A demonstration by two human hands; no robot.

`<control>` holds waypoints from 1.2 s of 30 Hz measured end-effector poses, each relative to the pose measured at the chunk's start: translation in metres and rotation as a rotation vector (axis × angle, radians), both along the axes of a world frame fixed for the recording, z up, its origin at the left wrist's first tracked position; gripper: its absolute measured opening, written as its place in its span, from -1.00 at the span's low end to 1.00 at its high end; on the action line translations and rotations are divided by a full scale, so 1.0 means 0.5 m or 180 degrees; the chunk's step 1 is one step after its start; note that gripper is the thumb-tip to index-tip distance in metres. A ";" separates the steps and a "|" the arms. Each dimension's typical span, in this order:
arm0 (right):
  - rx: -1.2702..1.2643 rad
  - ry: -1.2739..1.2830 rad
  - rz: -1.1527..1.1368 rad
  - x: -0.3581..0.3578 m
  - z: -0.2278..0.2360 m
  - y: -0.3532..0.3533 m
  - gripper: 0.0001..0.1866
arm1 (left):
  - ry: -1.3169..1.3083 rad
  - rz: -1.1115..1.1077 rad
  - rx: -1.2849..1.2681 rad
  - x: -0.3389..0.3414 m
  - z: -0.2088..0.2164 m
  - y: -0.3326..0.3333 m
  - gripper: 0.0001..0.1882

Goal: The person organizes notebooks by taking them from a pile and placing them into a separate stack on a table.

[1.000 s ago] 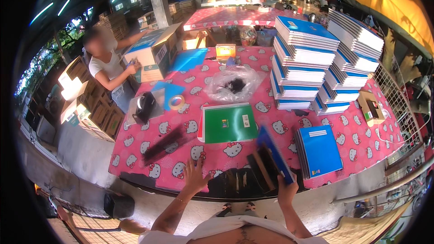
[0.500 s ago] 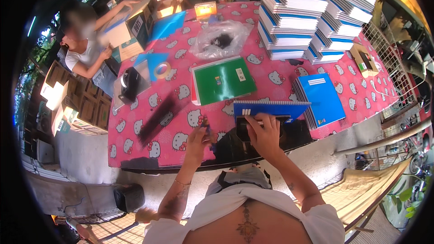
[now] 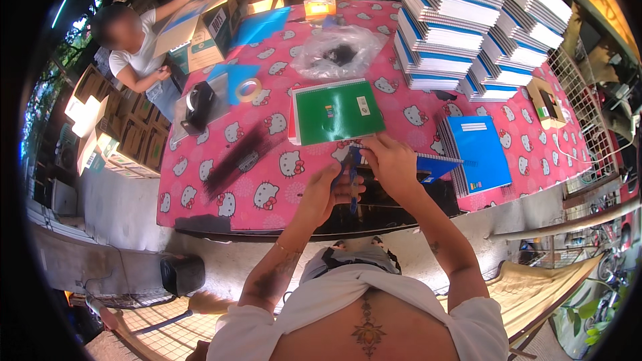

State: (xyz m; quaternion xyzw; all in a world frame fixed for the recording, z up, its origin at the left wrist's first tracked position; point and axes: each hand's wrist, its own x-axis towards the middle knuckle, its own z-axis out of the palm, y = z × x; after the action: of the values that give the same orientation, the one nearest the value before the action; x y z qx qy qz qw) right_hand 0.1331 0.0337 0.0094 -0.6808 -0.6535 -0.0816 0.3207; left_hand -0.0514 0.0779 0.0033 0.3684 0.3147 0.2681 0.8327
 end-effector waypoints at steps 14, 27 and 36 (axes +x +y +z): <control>0.0089 -0.0548 -0.0117 0.106 0.020 -0.093 -0.63 | 0.2988 0.0214 0.4071 -0.140 -0.195 0.065 -0.63; 0.0568 0.1363 -0.0550 0.517 0.259 -0.302 -0.61 | 0.1299 0.1147 0.5989 0.450 0.194 0.057 -0.25; 0.2219 -0.0811 -0.2301 0.564 0.240 -0.381 -0.30 | -0.0216 -0.0062 0.4523 0.647 0.231 -0.109 -0.41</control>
State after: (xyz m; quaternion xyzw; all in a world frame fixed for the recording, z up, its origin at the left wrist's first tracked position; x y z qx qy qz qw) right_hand 0.4152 -0.1571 0.1293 -0.7004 -0.3444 -0.4823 0.3977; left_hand 0.2722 0.0233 0.1187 0.8165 0.0343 0.4122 0.4028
